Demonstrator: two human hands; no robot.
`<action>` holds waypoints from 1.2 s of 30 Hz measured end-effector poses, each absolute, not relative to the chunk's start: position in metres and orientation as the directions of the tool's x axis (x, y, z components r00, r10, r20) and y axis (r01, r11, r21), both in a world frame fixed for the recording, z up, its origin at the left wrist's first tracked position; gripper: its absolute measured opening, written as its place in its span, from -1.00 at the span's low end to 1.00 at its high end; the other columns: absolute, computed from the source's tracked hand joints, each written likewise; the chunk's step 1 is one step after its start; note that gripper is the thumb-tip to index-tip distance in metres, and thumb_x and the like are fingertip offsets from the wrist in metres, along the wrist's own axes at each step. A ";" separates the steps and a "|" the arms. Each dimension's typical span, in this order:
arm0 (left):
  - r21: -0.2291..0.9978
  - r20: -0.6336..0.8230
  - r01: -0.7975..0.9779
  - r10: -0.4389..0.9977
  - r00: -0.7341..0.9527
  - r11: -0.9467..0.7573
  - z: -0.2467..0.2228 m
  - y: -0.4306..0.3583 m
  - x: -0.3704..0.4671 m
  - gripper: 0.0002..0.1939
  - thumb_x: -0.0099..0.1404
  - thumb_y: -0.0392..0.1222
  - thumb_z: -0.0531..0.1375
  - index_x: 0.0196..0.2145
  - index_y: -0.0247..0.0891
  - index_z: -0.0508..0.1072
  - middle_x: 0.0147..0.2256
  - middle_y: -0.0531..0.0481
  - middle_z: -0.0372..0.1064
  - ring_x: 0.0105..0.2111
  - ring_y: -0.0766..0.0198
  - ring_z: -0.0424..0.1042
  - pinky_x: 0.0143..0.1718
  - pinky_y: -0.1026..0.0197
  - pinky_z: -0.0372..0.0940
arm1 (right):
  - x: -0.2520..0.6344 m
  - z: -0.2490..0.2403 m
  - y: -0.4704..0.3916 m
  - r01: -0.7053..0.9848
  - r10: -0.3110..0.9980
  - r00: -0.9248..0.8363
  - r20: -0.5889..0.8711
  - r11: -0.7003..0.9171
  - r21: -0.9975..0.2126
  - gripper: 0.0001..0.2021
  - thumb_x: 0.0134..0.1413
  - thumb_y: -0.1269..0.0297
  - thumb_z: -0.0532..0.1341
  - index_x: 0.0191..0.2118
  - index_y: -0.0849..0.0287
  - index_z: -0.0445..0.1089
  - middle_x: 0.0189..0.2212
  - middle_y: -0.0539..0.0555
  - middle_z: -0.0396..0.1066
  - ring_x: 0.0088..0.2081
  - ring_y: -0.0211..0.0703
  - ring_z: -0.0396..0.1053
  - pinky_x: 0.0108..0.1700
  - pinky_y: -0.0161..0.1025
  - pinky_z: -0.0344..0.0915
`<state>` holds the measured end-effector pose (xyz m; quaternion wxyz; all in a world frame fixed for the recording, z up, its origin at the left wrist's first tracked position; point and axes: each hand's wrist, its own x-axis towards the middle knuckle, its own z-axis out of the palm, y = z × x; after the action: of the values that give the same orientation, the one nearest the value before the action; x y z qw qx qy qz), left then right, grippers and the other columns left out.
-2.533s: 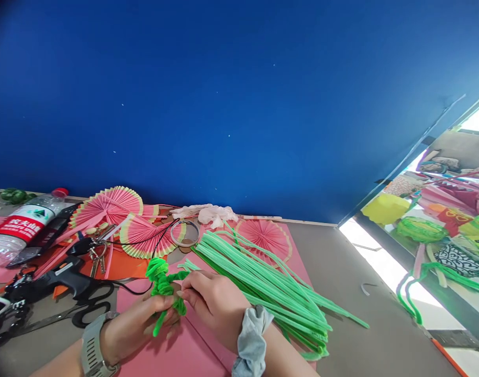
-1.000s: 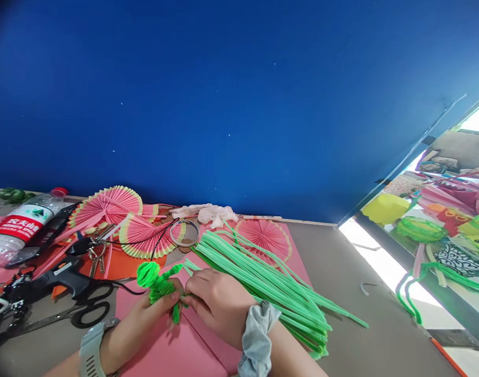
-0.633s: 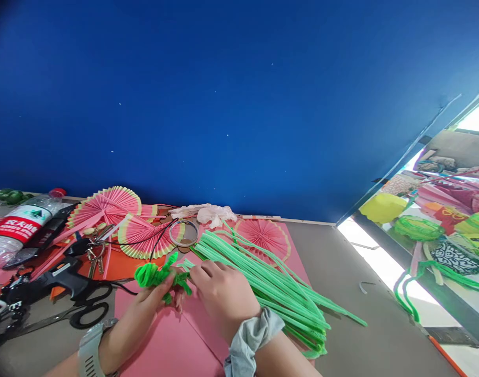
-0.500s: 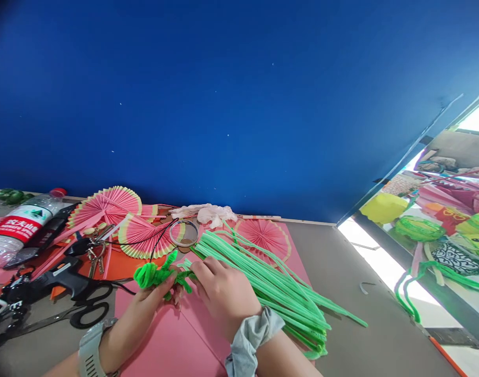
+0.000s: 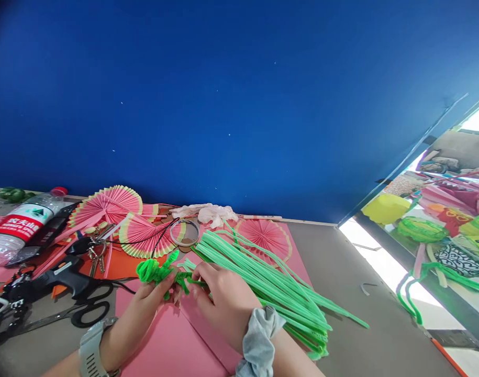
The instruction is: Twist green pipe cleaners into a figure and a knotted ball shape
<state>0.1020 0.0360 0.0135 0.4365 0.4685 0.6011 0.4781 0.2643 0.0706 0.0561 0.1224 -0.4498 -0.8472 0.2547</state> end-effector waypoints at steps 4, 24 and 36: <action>0.985 -0.174 -0.001 0.983 -0.060 0.174 0.004 0.038 0.104 -0.75 0.16 -0.08 0.07 -0.61 -0.21 0.27 -0.61 0.08 0.26 -0.56 0.30 0.29 -0.47 0.26 0.28 | 0.265 0.054 0.071 0.672 0.804 -0.595 -0.002 0.496 -0.550 -0.92 0.12 0.40 0.05 -0.29 0.15 0.28 -0.38 -0.01 0.38 -0.46 -0.27 0.28 -0.42 -0.35 0.16; 0.685 -0.282 -0.544 0.864 0.416 0.485 -0.008 0.028 0.099 -0.79 0.04 -0.09 0.30 -0.45 -0.29 0.46 -0.59 0.09 0.17 -0.58 0.42 0.16 -0.50 0.34 0.12 | 0.255 0.010 0.070 0.040 0.824 -0.563 0.071 0.113 -0.993 -0.66 0.03 -0.05 0.13 -0.38 0.16 0.19 -0.56 -0.09 0.11 -0.57 -0.34 0.08 -0.54 -0.37 0.07; 0.659 -0.255 -0.612 0.895 0.364 0.437 -0.013 0.033 0.097 -0.88 0.16 -0.20 0.22 -0.46 -0.32 0.45 -0.57 0.07 0.23 -0.57 0.41 0.25 -0.41 0.30 0.22 | 0.254 0.011 0.072 0.329 0.869 -0.421 0.259 0.412 -0.850 -0.76 0.18 0.16 0.02 -0.44 0.16 0.21 -0.54 -0.02 0.23 -0.47 -0.25 0.21 -0.40 -0.33 0.15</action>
<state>0.0975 0.0328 -0.0130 0.7920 0.2345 0.3022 0.4759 0.2543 0.0720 0.0106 0.3645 -0.3957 -0.7571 0.3706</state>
